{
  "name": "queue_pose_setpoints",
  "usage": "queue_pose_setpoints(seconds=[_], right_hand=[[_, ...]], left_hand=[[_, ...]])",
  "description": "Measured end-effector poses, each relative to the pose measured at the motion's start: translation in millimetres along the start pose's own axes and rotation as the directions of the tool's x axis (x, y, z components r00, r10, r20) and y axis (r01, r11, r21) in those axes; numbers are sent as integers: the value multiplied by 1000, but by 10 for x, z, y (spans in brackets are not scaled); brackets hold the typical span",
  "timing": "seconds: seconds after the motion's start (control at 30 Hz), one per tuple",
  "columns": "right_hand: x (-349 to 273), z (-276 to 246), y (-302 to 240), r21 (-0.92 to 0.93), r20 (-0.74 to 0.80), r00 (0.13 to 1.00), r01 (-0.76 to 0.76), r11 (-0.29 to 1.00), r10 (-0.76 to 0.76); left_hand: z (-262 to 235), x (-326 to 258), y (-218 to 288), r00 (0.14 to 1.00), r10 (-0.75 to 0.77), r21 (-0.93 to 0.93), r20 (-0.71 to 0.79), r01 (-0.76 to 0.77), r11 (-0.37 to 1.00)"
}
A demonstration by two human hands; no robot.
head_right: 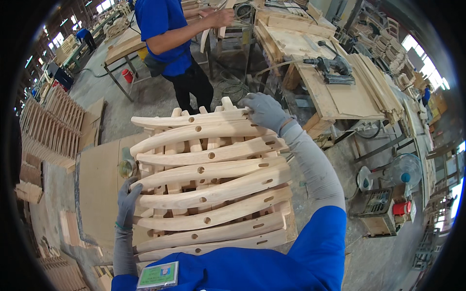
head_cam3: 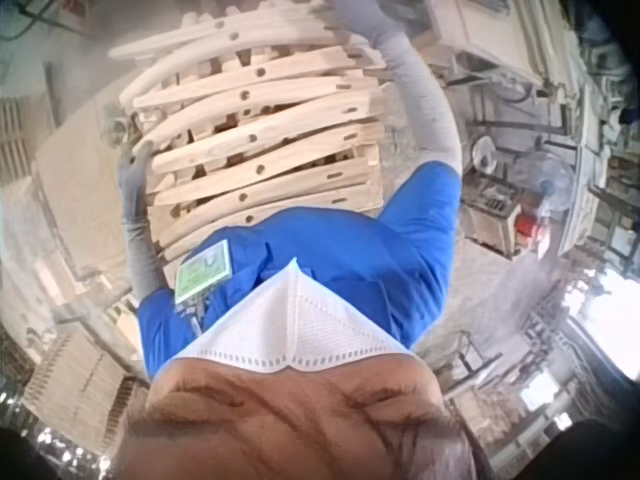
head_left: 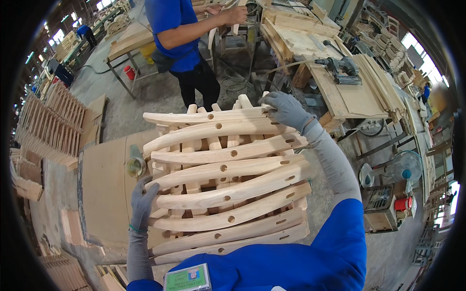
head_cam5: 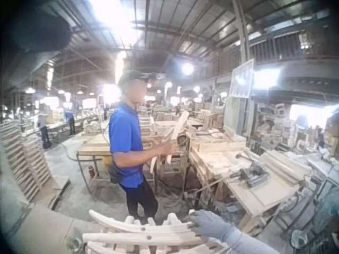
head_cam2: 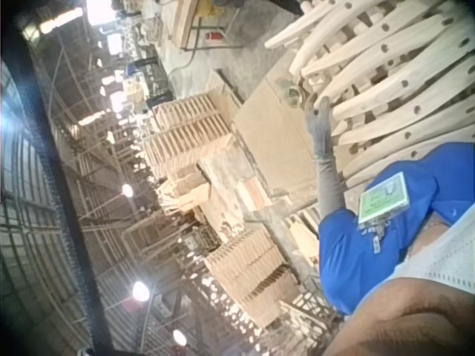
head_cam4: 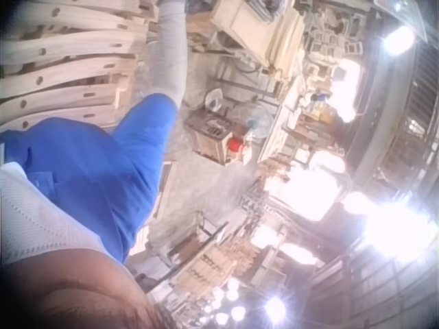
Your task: The person picks up wooden chair parts from a stack and applies glue to the holes using a brush. They handle the parts one at a time, dip the brush into a container, and apply the substance to the holes before placing the parts back on the table.
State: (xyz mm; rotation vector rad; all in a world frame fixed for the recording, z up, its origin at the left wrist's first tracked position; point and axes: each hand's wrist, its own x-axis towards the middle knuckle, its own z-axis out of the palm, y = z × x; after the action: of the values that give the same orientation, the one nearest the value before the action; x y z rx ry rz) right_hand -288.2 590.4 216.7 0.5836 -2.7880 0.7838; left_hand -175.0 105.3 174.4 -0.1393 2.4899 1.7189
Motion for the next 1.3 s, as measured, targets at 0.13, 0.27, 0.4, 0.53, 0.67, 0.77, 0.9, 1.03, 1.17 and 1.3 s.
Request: queue_pose_setpoints(seconds=[0.13, 0.27, 0.4, 0.53, 0.67, 0.77, 0.9, 1.03, 1.17, 1.3], right_hand=[[61, -44, -51, -356, 231, 973, 78, 931, 7], [72, 73, -220, -387, 143, 987, -6, 922, 67], [-18, 226, -86, -344, -33, 998, -53, 937, 44], [-15, 236, -7, 406, -179, 892, -317, 857, 415], [-19, 131, 32, 539, -252, 818, -325, 777, 518], [35, -46, -200, -8, -81, 930, -360, 933, 358], [72, 19, -307, -385, 102, 952, -231, 894, 290], [39, 263, -45, -224, -96, 927, -374, 900, 362], [-16, 261, 141, 549, -132, 796, -438, 712, 591], [-70, -111, 210, 518, -159, 820, -405, 753, 550]], left_hand=[[38, 16, 98, 1000, -17, -20, 11, 17, 1000], [-3, -9, -46, 998, -62, -78, -7, 61, 995], [-1, 32, -60, 1000, -5, 0, -16, 5, 1000], [17, 13, -15, 999, -36, -37, -15, 36, 999], [-5, 31, -32, 1000, -15, 6, 2, 15, 1000], [-22, 1, -67, 999, -40, -20, -7, 40, 999], [-8, 13, -47, 999, -51, -40, 1, 51, 998], [3, 9, -26, 1000, -25, -27, 2, 25, 999], [21, 16, 11, 1000, -22, -5, -2, 22, 1000], [-24, 3, -35, 999, -30, 46, -16, 30, 999]])
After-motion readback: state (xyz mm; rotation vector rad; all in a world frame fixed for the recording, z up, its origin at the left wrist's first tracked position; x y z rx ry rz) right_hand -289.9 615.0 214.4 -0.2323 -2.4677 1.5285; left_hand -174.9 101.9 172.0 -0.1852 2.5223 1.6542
